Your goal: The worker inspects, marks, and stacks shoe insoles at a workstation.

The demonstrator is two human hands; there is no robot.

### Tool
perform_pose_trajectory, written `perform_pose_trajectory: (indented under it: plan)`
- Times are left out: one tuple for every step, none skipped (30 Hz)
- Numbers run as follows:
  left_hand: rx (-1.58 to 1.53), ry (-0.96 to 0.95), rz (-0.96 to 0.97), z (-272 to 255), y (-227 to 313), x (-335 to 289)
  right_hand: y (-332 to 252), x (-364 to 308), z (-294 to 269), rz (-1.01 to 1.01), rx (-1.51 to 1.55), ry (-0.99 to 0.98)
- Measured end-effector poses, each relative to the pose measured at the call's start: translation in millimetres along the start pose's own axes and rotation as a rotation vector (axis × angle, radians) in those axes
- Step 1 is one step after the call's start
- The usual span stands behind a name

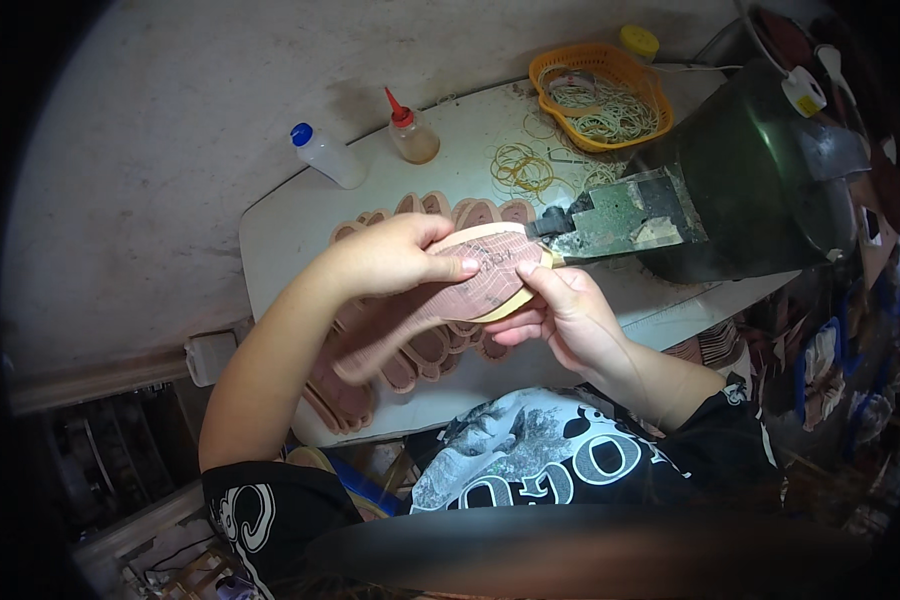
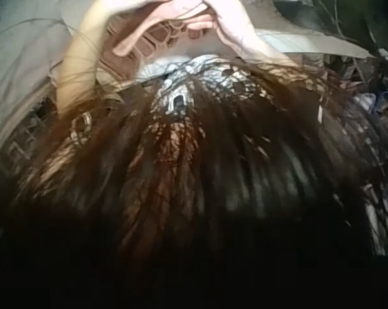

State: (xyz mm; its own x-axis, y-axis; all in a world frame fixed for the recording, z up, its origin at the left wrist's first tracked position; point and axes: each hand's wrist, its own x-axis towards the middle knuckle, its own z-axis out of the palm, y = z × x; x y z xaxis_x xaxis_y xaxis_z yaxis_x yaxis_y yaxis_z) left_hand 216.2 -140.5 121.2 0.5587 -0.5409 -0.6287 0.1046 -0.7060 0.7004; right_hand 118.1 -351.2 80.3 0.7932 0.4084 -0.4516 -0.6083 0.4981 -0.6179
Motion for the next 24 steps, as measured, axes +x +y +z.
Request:
perform_pose_trajectory:
  plan:
    - [-0.045, -0.005, -0.030, 7, -2, -2, 1, 0, 0, -0.026, 0.005, 0.011]
    - [-0.162, -0.011, 0.002, 15, -6, -2, 1, 2, -5, 0.016, -0.010, -0.020]
    - [-0.161, -0.004, 0.001, 20, -2, -5, 1, 3, -7, 0.016, -0.013, -0.027]
    - [-0.230, 0.007, -0.083, 26, 3, -8, 1, 3, -9, 0.008, -0.079, -0.058]
    - [-0.299, 0.017, -0.168, 31, 9, -11, 1, 3, -11, 0.002, -0.146, -0.089]
    - [-0.265, 0.079, -0.188, 36, 21, -17, -2, 0, -13, 0.041, -0.195, -0.104]
    - [-0.264, 0.083, -0.187, 40, 24, -17, 0, -5, -10, 0.039, -0.196, -0.108]
    - [-0.305, 0.090, -0.201, 44, 25, -16, 4, -12, -6, 0.004, -0.244, -0.146]
    - [-0.345, 0.099, -0.216, 48, 25, -16, 7, -18, -4, -0.031, -0.291, -0.186]
    - [-0.356, 0.133, -0.189, 53, 24, -16, 15, -16, -11, -0.043, -0.223, -0.198]
    - [-0.356, 0.135, -0.190, 56, 23, -17, 16, -19, -11, -0.043, -0.223, -0.199]
    - [-0.399, 0.128, -0.196, 57, 23, -17, 15, -20, -11, -0.091, -0.219, -0.160]
    - [-0.442, 0.118, -0.202, 58, 23, -16, 14, -22, -12, -0.139, -0.214, -0.118]
    - [-0.441, 0.117, -0.201, 58, 23, -18, 8, -23, -12, -0.146, -0.248, -0.114]
    - [-0.437, 0.083, -0.168, 56, 21, -20, 7, -21, -15, -0.146, -0.244, -0.111]
    - [-0.433, 0.048, -0.135, 56, 20, -22, 6, -18, -20, -0.128, -0.253, -0.136]
    - [-0.433, 0.041, -0.140, 57, 18, -21, 6, -16, -24, -0.108, -0.260, -0.161]
    - [-0.442, 0.074, -0.145, 58, 15, -20, 1, -20, -20, -0.093, -0.222, -0.155]
    - [-0.452, 0.107, -0.151, 58, 15, -18, 1, -20, -24, -0.091, -0.215, -0.148]
    - [-0.411, 0.142, -0.194, 58, 19, -19, 2, -21, -30, -0.069, -0.222, -0.187]
    - [-0.414, 0.139, -0.205, 61, 16, -17, 5, -21, -34, -0.043, -0.229, -0.233]
    - [-0.427, 0.239, -0.119, 66, 12, -14, 3, -27, -32, 0.003, -0.172, -0.258]
    - [-0.438, 0.338, -0.032, 69, 9, -12, 2, -32, -37, 0.012, -0.163, -0.258]
    - [-0.454, 0.339, -0.059, 67, 11, -14, -1, -41, -44, 0.145, -0.229, -0.342]
